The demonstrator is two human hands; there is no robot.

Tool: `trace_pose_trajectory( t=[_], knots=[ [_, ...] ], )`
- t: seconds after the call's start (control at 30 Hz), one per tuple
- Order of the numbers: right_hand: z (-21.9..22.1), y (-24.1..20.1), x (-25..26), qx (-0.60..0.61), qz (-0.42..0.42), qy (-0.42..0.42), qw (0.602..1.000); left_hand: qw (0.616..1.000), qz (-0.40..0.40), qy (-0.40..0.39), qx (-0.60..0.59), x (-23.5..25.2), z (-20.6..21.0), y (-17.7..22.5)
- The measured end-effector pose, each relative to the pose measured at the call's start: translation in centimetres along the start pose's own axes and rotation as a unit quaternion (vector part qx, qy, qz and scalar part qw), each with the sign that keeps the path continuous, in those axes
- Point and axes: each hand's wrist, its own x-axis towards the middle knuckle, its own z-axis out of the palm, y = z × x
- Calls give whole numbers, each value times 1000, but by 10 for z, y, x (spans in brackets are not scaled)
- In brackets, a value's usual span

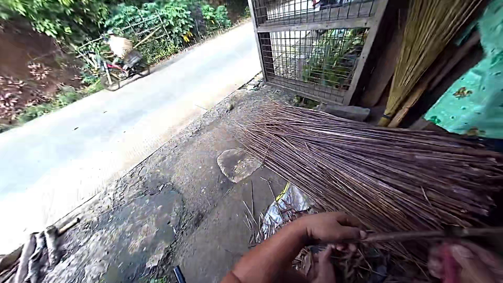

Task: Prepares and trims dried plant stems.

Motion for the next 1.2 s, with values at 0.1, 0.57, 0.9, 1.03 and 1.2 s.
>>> trace_pose_trajectory(
  t=[0.1,0.57,0.9,1.03,1.2],
  knots=[
    [38,6,-1,-54,-3,-12,998,1000,0,4,-16,-1,-4,-2],
    [-15,-4,10,-142,-116,119,976,995,31,-49,-82,7,-7,-12],
    [-46,-16,6,-49,-19,326,944,999,-12,8,-53,3,-9,-17],
    [-41,-25,1,-22,-45,396,917,999,-8,34,-37,3,-8,-17],
    [-45,-34,-6,24,-54,430,901,998,9,56,-20,4,-7,-17]
  ],
)
